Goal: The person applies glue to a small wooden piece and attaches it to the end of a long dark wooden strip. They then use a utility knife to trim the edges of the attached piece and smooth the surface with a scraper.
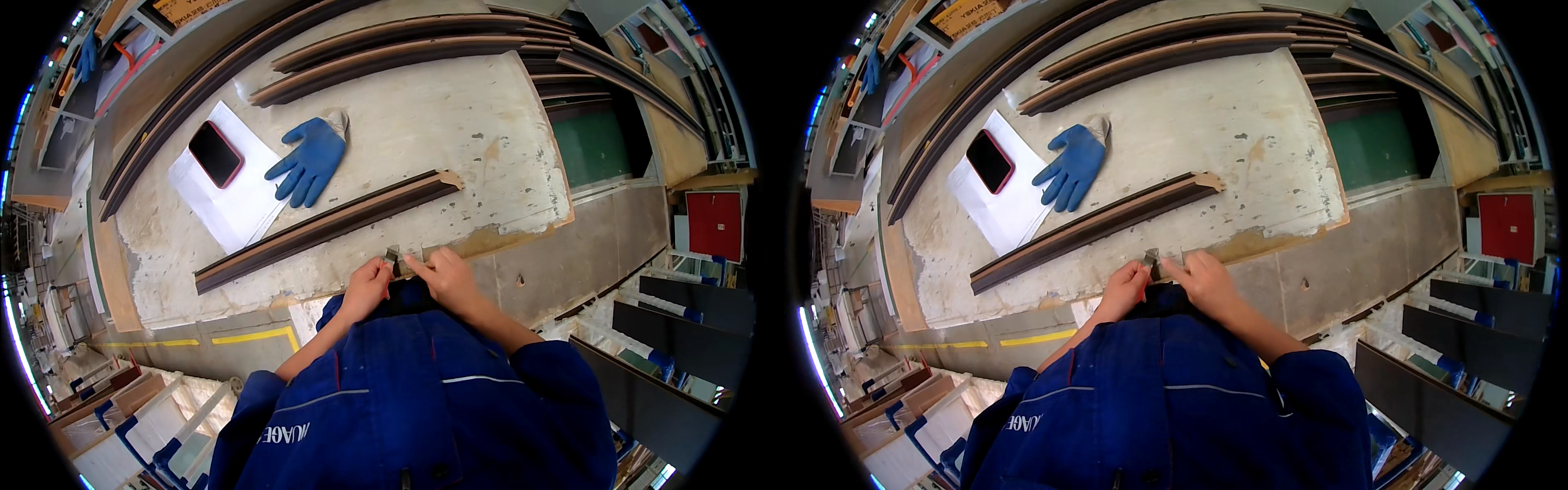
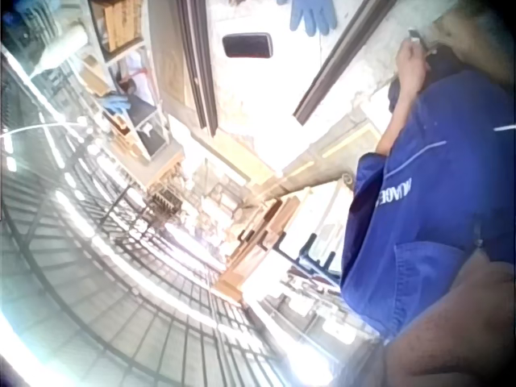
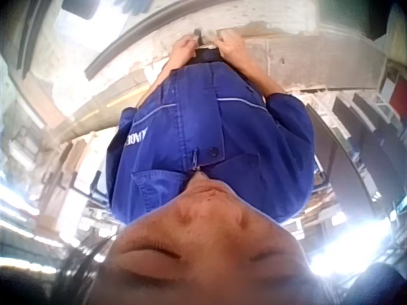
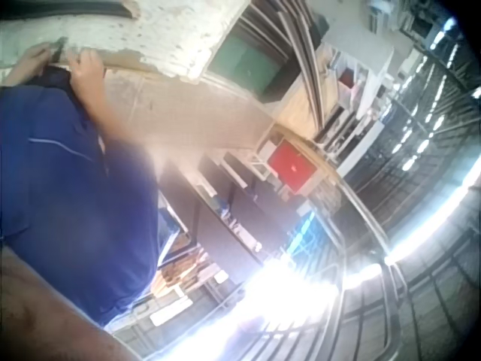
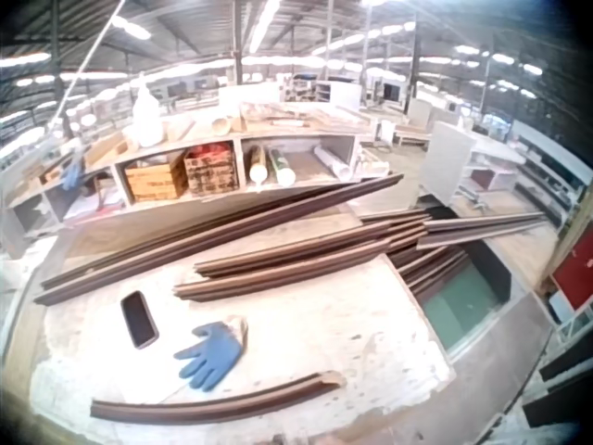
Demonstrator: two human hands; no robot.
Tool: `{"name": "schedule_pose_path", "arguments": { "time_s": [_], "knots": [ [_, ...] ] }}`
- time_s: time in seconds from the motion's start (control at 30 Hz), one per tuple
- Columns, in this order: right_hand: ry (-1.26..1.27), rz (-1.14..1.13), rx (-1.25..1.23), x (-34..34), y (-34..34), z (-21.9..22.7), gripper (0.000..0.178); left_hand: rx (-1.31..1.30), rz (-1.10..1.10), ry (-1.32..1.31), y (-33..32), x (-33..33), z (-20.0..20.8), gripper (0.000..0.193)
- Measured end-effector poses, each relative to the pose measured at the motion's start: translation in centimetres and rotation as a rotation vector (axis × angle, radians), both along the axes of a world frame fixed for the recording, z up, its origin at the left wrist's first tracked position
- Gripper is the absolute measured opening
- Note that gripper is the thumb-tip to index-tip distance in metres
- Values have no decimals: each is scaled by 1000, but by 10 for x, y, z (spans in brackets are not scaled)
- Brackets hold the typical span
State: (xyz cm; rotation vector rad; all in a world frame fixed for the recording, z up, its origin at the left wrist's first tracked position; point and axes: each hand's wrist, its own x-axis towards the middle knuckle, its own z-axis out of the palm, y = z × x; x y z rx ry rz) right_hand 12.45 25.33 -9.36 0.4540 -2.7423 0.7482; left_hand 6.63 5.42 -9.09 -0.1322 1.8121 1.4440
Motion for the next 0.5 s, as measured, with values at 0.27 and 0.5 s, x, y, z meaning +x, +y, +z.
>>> {"name": "schedule_pose_path", "arguments": {
  "time_s": [0.27, 0.5],
  "knots": [
    [-10, 1, 43, -3, -6, 3, 46, 12, 1, 43, -5, 5, -20, 29],
    [-1, 17, 38, -2, -3, 0, 45, 79, 40, -27, -4, 3, -16, 29]
  ]
}}
